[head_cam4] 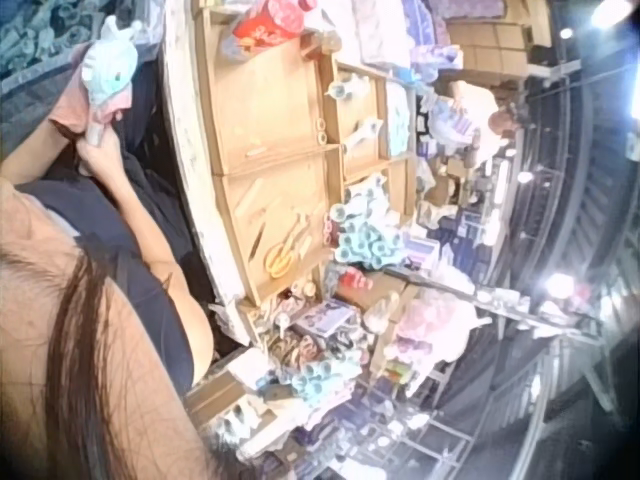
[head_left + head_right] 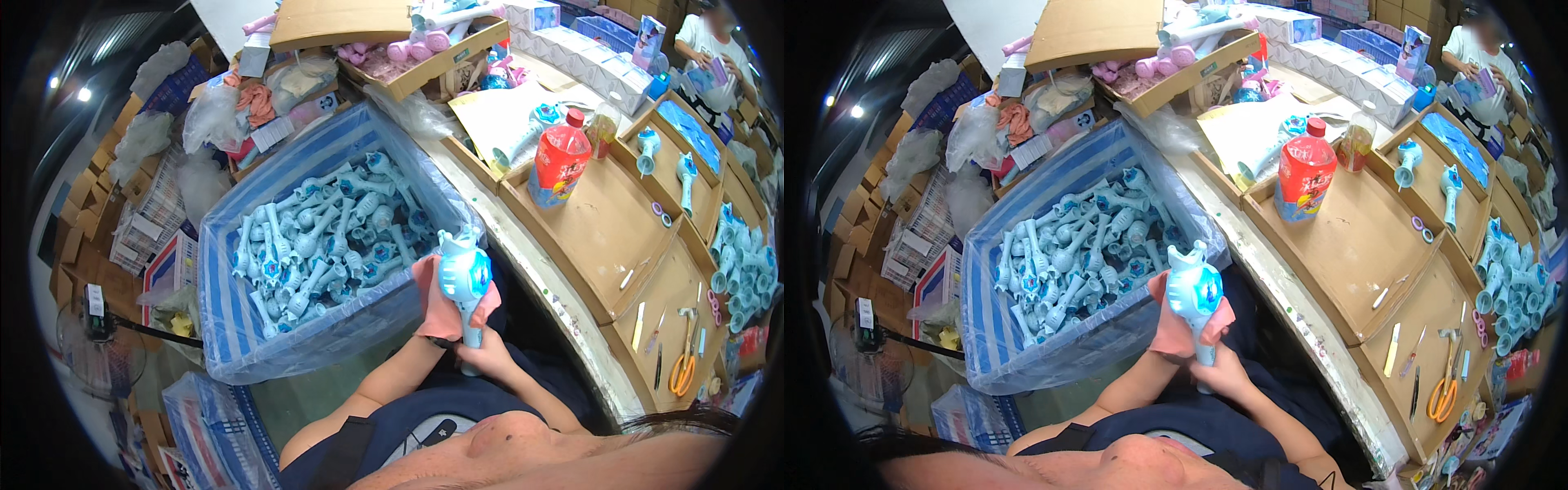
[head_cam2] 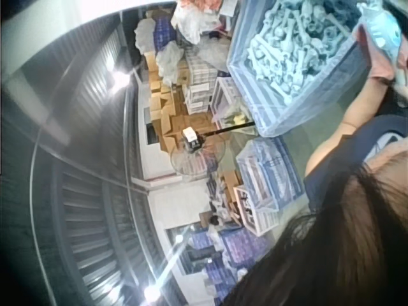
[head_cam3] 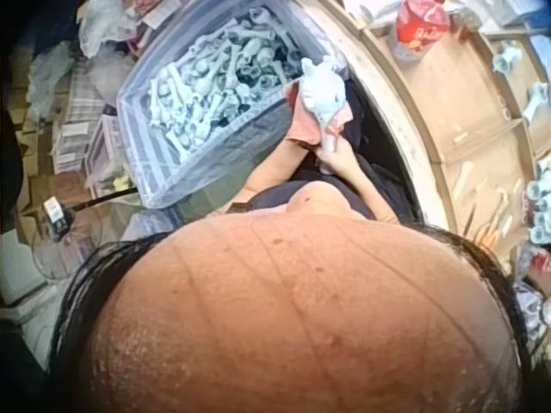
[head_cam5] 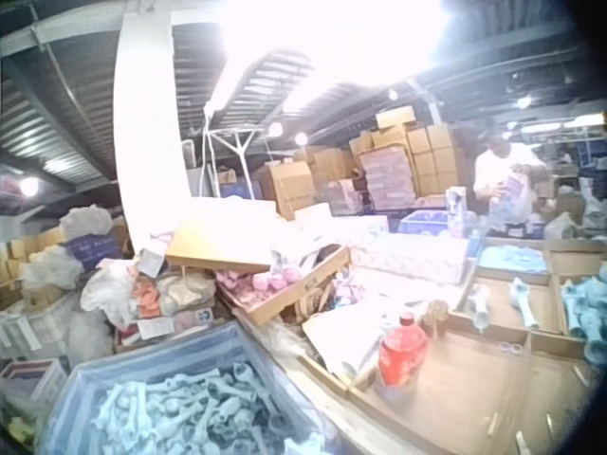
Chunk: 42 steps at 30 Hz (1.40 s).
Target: The person inserts a purple battery into a light blue toy microphone, closes the compartment, and wipes the toy with a pink cloth. The person repeats this process for several identical toys, placing each finished unit into a large bin.
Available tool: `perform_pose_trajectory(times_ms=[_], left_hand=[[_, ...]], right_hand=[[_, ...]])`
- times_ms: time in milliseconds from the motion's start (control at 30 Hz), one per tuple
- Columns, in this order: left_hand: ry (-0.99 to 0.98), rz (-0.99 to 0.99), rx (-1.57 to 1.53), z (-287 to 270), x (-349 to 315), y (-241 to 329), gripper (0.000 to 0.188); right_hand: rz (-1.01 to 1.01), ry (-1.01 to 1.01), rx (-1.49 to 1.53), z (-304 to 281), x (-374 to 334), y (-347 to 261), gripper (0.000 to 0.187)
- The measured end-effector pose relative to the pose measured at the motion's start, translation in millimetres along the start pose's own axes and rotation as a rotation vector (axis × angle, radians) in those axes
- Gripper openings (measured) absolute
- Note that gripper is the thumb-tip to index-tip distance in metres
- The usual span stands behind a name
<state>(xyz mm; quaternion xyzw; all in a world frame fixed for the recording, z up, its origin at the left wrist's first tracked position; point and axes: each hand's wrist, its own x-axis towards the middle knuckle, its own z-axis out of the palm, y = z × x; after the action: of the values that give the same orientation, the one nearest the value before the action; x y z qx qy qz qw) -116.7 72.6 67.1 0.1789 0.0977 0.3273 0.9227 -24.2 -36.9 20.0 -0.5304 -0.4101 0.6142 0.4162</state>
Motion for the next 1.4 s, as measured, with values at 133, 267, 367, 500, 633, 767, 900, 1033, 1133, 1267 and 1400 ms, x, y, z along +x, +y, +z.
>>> perform_pose_trajectory(times_ms=[133, 267, 367, 500, 633, 767, 900, 1033, 1133, 1267, 1400], left_hand=[[0.010, 0.077, -0.027, 4.6, 1.4, -0.3, 0.051], [0.234, 0.287, 0.104, 10.3, 0.3, 25.2, 0.076], [0.010, 0.325, 0.808, 7.8, 1.7, 44.7, 0.060], [-0.116, 0.167, 1.241, 4.0, 4.3, 48.0, 0.017], [0.042, 0.242, 0.762, 7.6, 3.2, 29.1, 0.014], [0.192, 0.164, 0.422, 12.4, -0.2, 18.9, 0.018], [-0.045, 0.195, 0.941, 10.1, -3.6, 21.4, 0.014], [0.326, 0.299, 0.449, 7.5, 0.6, 17.2, 0.006], [0.171, 0.067, 0.372, 9.3, 1.9, 18.6, 0.012], [-0.042, 0.094, 0.701, 8.1, 3.4, 18.5, 0.025], [0.457, 0.311, 0.189, -1.2, 11.7, 12.3, 0.041]], right_hand=[[0.029, 0.204, -0.451, -4.5, -1.4, -0.7, 0.054], [0.076, 0.158, -0.749, -7.9, -26.7, -10.0, 0.042], [0.109, 0.068, -0.856, -10.4, -46.9, -21.0, 0.041], [0.143, 0.025, -0.905, -22.8, -68.3, -36.8, 0.035], [0.177, 0.028, -0.954, -23.8, -78.2, -39.6, 0.033], [0.213, 0.039, -0.960, -24.1, -80.6, -33.6, 0.034], [0.198, 0.039, -0.946, -25.5, -81.9, -29.0, 0.034], [0.196, 0.042, -0.965, -25.8, -81.9, -27.5, 0.034], [0.206, 0.045, -0.958, -25.8, -83.0, -27.1, 0.033], [0.216, 0.029, -0.953, -28.4, -84.1, -24.4, 0.033], [0.137, 0.109, -0.957, -30.3, -80.0, -14.9, 0.032]])
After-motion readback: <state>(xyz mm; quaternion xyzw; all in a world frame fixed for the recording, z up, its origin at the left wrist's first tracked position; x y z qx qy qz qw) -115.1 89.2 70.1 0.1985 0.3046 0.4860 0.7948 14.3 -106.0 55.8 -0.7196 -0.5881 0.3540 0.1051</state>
